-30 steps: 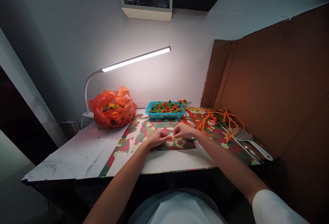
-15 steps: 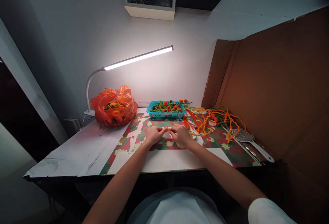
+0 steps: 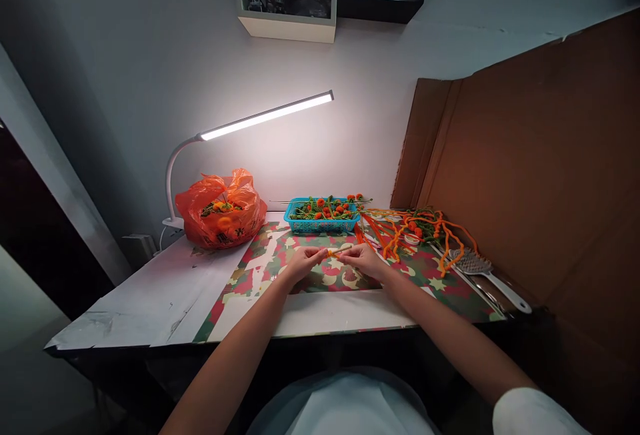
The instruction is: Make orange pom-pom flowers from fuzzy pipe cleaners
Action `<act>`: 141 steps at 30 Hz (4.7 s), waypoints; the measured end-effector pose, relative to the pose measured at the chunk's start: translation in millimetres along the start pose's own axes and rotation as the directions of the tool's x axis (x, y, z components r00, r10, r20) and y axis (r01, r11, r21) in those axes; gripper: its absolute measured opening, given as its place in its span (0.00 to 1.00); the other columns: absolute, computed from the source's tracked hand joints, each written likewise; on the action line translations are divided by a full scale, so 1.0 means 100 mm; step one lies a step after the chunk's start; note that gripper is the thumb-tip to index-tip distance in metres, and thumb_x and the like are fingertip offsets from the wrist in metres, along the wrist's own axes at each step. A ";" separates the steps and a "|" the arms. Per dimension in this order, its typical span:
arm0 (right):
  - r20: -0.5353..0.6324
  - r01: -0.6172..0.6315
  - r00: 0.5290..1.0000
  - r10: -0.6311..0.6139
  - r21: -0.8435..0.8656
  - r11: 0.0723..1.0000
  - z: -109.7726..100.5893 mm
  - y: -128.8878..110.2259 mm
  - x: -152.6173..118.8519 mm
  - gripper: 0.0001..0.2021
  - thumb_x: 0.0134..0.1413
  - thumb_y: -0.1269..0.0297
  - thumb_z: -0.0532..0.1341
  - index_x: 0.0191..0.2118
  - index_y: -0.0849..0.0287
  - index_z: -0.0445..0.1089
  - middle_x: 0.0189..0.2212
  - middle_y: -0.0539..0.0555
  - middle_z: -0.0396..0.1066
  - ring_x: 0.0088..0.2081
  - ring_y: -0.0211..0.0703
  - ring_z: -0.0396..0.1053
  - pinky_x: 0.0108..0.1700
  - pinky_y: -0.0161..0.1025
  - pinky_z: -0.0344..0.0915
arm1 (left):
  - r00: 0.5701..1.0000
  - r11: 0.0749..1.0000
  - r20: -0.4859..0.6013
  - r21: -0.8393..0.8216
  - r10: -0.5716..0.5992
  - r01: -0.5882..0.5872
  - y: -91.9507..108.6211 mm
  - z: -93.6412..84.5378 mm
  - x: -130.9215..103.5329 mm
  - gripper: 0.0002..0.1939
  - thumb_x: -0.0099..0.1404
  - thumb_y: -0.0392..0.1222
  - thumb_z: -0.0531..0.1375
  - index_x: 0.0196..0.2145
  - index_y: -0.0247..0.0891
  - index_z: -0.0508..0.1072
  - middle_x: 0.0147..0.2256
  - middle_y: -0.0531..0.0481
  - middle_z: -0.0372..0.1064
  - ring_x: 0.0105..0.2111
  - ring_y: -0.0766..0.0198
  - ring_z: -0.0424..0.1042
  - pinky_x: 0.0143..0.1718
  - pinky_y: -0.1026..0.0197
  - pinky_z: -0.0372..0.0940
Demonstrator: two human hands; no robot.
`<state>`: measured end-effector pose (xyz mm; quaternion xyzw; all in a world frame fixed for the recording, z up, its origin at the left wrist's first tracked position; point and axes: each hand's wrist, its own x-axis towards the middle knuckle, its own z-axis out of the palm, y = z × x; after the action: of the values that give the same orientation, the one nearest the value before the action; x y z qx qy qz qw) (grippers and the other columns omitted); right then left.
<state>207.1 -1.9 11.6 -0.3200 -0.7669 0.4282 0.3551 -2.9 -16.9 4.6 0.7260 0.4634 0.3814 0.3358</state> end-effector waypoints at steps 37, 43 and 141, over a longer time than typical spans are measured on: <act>0.017 -0.051 0.998 0.053 -0.095 0.994 -0.10 0.11 0.12 0.20 0.39 0.47 0.66 0.25 0.63 0.76 0.19 0.50 0.68 0.22 0.34 0.60 0.23 0.33 0.54 | 0.999 0.990 0.020 0.134 0.040 -0.042 -0.01 -0.02 0.00 0.27 0.58 0.63 0.51 0.16 0.37 0.57 0.17 0.57 0.44 0.20 0.70 0.46 0.22 0.64 0.42; 0.005 -0.038 0.999 0.043 -0.332 0.943 -0.16 -0.04 0.20 0.13 0.37 0.55 0.69 0.24 0.62 0.75 0.20 0.50 0.70 0.23 0.35 0.62 0.24 0.32 0.51 | 0.996 0.940 0.060 0.334 0.060 -0.077 0.00 -0.01 -0.03 0.26 0.59 0.60 0.52 0.15 0.37 0.55 0.16 0.57 0.43 0.20 0.70 0.46 0.23 0.63 0.40; -0.250 0.267 0.882 -0.398 -0.430 0.862 0.14 0.19 0.02 0.07 0.52 0.58 0.64 0.35 0.50 0.78 0.29 0.52 0.75 0.34 0.43 0.70 0.43 0.43 0.57 | 0.979 0.952 -0.153 0.254 -0.134 0.170 -0.18 -0.11 0.02 0.28 0.56 0.66 0.49 0.16 0.38 0.59 0.17 0.57 0.42 0.19 0.69 0.45 0.23 0.63 0.40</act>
<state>197.9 1.5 -10.5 -0.3111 -0.8089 0.1413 0.4785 -19.4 -7.9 -4.6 0.6993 0.5864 0.3367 0.2321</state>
